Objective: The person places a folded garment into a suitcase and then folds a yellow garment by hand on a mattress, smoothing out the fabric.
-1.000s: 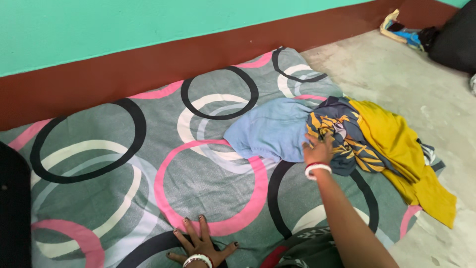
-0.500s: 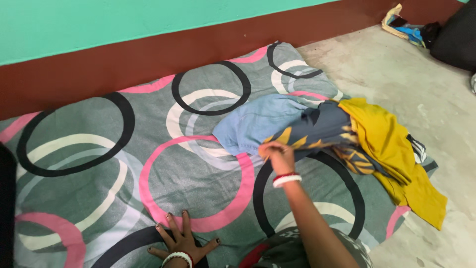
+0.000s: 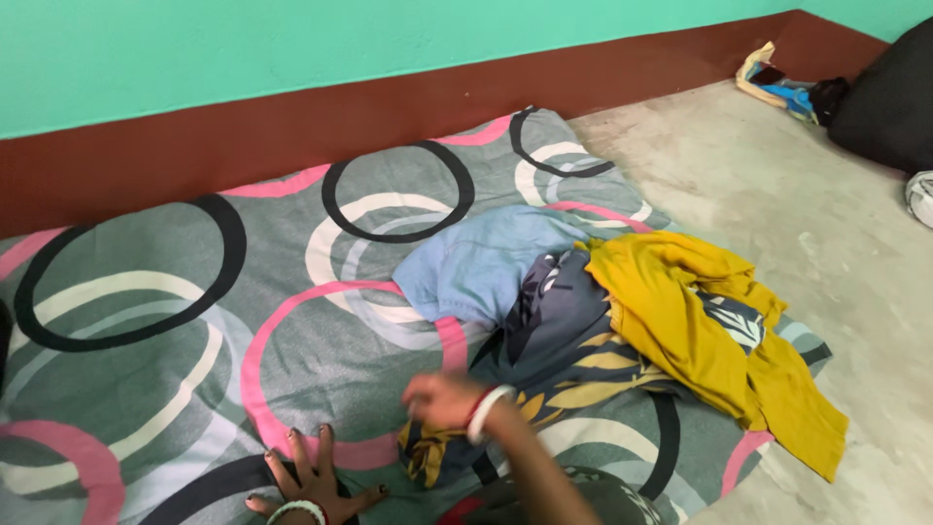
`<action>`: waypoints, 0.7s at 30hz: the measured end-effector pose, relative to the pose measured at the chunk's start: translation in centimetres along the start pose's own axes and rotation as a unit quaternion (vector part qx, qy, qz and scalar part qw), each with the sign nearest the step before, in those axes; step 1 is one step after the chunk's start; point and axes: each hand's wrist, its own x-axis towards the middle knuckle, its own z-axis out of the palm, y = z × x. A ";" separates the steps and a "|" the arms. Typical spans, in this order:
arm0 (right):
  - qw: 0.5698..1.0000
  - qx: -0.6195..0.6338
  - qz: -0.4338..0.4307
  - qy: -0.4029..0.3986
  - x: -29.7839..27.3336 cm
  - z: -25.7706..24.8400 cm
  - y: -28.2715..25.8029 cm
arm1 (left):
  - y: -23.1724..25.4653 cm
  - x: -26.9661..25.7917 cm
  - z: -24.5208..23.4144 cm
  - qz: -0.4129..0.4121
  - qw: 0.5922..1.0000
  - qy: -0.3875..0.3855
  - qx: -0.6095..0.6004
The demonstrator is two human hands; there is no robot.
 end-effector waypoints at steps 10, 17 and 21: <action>0.649 -0.181 0.347 0.653 -14.2 -15.6 11.6 | 1.6 3.8 7.6 0.123 0.791 0.497 -0.336; 0.630 0.273 0.259 0.680 -12.0 -17.0 7.7 | 1.0 1.9 3.2 0.069 0.928 0.257 -0.262; 0.796 0.256 0.060 0.545 -7.4 -15.5 -2.8 | -0.8 0.5 -3.8 0.037 0.981 -0.144 -0.125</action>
